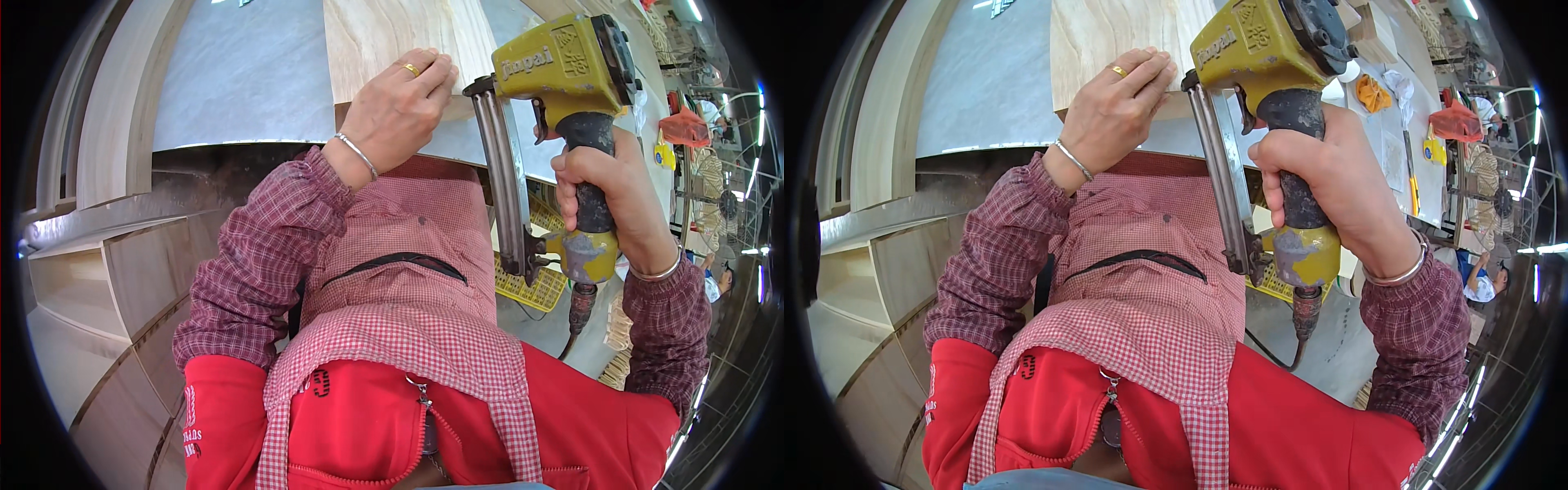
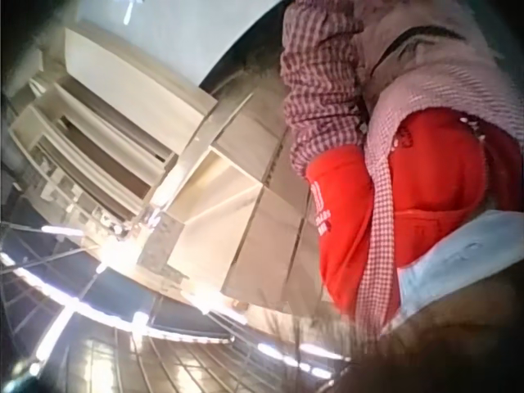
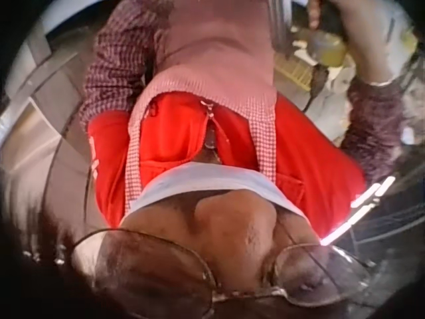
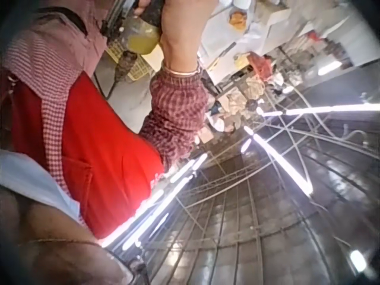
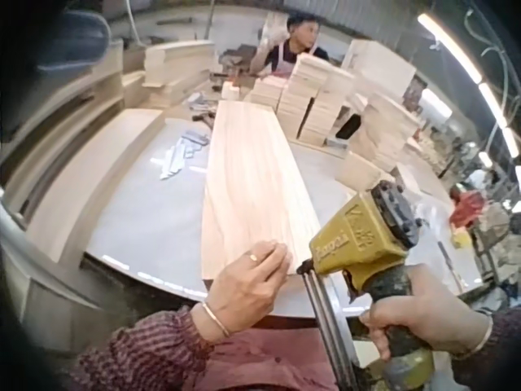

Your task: Assembling wooden furniture components using wood glue, a pneumatic nail gun, and a hammer.

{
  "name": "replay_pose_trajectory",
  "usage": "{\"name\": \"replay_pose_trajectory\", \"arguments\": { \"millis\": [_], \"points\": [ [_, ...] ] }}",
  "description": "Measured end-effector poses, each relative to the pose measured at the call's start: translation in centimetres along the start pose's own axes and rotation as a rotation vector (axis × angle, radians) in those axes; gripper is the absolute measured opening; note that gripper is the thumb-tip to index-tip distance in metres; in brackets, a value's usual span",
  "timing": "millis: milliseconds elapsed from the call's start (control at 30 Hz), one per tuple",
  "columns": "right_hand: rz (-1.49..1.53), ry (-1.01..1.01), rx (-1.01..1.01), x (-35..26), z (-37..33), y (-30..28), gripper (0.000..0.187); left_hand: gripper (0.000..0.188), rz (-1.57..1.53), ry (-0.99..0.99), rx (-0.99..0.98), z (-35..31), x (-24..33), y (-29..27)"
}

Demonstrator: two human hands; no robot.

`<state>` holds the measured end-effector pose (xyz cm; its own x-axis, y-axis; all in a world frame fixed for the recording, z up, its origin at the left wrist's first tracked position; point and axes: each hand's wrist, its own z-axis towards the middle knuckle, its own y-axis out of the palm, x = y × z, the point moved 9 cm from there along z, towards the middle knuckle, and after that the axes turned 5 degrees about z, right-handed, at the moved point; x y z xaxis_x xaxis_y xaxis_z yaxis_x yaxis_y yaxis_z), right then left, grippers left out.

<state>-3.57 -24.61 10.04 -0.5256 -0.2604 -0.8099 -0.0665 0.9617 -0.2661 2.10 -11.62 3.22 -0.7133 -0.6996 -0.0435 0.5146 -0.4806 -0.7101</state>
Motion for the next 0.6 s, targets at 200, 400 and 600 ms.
{"name": "replay_pose_trajectory", "arguments": {
  "millis": [200,400,600],
  "points": [
    [0.009,0.038,0.020,0.0,0.1,0.5,0.012,0.023,0.004,-0.001,0.000,-0.1,-0.1,0.1],
    [0.094,0.078,0.028,0.4,0.4,0.6,0.011,0.023,0.009,0.002,-0.016,0.1,0.0,0.5],
    [0.040,0.089,0.010,0.0,0.1,1.2,0.010,0.023,0.012,-0.025,-0.025,-0.2,-0.2,0.0]
  ]
}}
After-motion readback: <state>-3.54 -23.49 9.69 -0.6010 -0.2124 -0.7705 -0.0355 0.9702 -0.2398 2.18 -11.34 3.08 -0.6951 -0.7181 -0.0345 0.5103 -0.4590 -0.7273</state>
